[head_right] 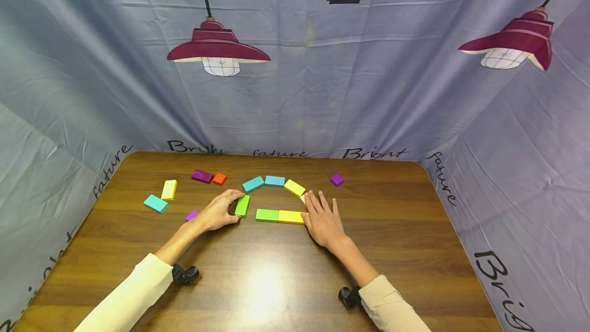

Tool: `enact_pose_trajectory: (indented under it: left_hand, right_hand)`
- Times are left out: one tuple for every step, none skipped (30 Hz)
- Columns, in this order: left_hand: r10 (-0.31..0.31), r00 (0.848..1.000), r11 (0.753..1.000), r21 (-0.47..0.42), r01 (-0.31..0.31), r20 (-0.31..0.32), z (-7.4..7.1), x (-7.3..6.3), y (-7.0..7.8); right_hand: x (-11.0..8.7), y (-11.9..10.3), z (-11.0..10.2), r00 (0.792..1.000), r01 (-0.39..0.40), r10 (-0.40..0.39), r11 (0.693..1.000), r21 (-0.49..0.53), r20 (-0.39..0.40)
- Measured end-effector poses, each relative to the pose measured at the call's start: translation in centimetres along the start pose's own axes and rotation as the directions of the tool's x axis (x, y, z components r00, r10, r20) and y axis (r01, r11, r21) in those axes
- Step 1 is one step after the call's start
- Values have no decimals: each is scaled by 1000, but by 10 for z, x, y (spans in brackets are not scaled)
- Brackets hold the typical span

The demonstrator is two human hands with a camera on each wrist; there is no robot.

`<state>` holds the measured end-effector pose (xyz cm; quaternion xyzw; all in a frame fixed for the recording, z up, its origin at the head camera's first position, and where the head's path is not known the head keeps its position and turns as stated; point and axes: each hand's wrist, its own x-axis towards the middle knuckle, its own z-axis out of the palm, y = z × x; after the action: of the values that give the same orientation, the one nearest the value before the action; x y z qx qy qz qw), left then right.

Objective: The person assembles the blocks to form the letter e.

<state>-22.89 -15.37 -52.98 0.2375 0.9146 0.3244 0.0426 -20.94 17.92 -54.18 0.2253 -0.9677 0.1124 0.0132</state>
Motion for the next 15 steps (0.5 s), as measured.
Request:
enact_pose_trajectory:
  left_hand:
    - [-3, 1000, 1000, -4, 3, 3, 0, 0, 0]
    - [-4, 1000, 1000, -6, 4, 2, 0, 0, 1]
    - [-5, 1000, 1000, -8, 5, 0, 0, -1, 1]
    - [-9, 1000, 1000, -7, 9, -1, 0, -1, 1]
    - [-12, 1000, 1000, -9, 12, -2, 1, -1, 1]
    - [-19, 1000, 1000, -13, 19, -2, 1, -1, 1]
    - [-23, 1000, 1000, -13, 23, -4, 1, -2, 1]
    - [-27, 1000, 1000, -14, 27, -6, 1, -2, 1]
    - [-30, 1000, 999, -14, 30, -8, 1, -2, 1]
    - [-31, 999, 999, -14, 31, -9, 1, -2, 1]
    - [-31, 999, 999, -15, 31, -11, 1, -2, 1]
    - [-30, 999, 999, -15, 30, -12, 1, -2, 1]
    - [-28, 1000, 999, -17, 28, -14, 1, -2, 1]
    - [-27, 999, 999, -18, 26, -18, 1, -3, 1]
    - [-25, 999, 999, -22, 25, -24, 0, -3, 1]
  right_hand:
    - [0, 0, 0, 1000, 0, 0, 1000, 1, 1]
    - [0, 0, 0, 1000, -1, 1, 1000, 1, 2]
    - [0, 0, 0, 1000, 0, 0, 1000, 0, 3]
    - [0, 1, 1, 1000, 1, -1, 1000, 0, 3]
    - [0, 1, 1, 1000, 2, -2, 1000, -1, 3]
    - [1, 1, 1, 1000, 3, -3, 1000, -2, 2]
    - [1, 1, 1, 1000, 4, -4, 1000, -3, 1]
    - [1, 1, 1, 1000, 4, -4, 1000, -2, 0]
    - [1, 1, 1, 1000, 4, -4, 1000, -2, -1]
    - [1, 1, 1, 1000, 4, -4, 1000, -2, -3]
    - [1, 1, 1, 1000, 3, -3, 1000, -2, -4]
    - [0, 1, 1, 1000, 2, -2, 1000, -2, -4]
    - [0, 0, 1, 1000, 1, -1, 1000, -2, -4]
    - [0, 0, 1, 1000, 0, 0, 1000, -2, -4]
    - [0, 0, 0, 1000, -1, 1, 1000, -2, -4]
